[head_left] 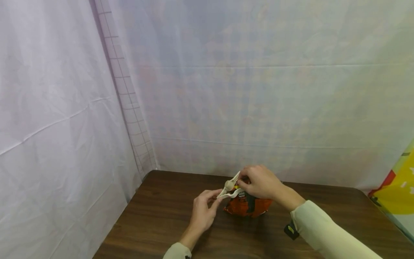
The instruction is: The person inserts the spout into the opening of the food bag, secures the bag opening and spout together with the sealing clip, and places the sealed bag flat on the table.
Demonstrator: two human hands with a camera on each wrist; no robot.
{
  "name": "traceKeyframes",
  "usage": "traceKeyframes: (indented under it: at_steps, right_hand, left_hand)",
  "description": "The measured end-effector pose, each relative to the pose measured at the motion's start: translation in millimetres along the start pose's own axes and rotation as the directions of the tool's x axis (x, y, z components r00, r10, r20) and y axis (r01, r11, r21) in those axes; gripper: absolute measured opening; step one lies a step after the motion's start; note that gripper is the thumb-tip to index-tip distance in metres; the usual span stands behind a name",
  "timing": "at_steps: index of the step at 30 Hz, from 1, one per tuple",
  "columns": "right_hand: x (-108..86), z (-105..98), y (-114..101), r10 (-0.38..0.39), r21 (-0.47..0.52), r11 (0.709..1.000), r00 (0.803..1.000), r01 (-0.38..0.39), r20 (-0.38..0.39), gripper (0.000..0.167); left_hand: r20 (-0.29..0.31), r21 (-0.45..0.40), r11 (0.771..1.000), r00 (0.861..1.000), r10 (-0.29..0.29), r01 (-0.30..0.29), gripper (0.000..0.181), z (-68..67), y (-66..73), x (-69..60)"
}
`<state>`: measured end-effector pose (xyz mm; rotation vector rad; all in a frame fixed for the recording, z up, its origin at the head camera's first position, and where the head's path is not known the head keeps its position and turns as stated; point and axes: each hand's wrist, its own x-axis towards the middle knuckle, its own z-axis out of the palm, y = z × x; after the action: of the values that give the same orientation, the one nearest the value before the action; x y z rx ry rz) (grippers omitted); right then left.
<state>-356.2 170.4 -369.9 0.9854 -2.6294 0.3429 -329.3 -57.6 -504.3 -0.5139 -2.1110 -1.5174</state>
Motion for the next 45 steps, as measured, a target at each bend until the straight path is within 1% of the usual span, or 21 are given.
traceKeyframes:
  at_steps: [3,11,14,28,34,40,45]
  right_hand:
    - [-0.6,0.1,0.2,-0.012,0.001,1.000,1.000,0.012,-0.006,0.007]
    - [-1.5,0.0,-0.7,-0.022,0.003,1.000,1.000,0.022,-0.020,0.007]
    - [-2.0,-0.3,-1.1,-0.018,0.010,1.000,1.000,0.018,-0.024,0.007]
    - [-2.8,1.9,3.3,-0.025,0.018,1.000,0.999,0.025,-0.038,0.007]
    - [-3.3,0.6,2.9,-0.027,0.021,0.999,0.999,0.028,-0.039,0.007]
    - [-3.2,-2.7,2.2,-0.040,0.069,0.997,0.999,0.042,-0.033,0.010]
    - [-3.2,-3.6,3.3,-0.028,0.094,0.995,0.999,0.030,-0.023,0.012]
  left_hand:
    - [-0.001,-0.002,1.000,1.000,-0.002,0.002,0.023,1.9,1.8,0.4]
    - [0.002,-0.010,0.998,0.998,-0.058,0.058,0.019,5.3,5.5,0.6]
    - [0.002,-0.009,0.998,0.998,-0.066,0.066,0.019,5.8,5.9,0.3]
    - [-0.012,-0.034,0.996,0.996,-0.088,0.088,0.018,8.8,3.3,-1.2]
    - [-0.017,-0.039,0.996,0.997,-0.078,0.077,0.017,9.0,3.6,-1.3]
    - [-0.016,-0.050,0.996,0.997,-0.077,0.076,0.017,8.1,3.6,-1.9]
    - [-0.013,-0.053,0.996,0.997,-0.080,0.079,0.017,7.5,2.2,-1.7]
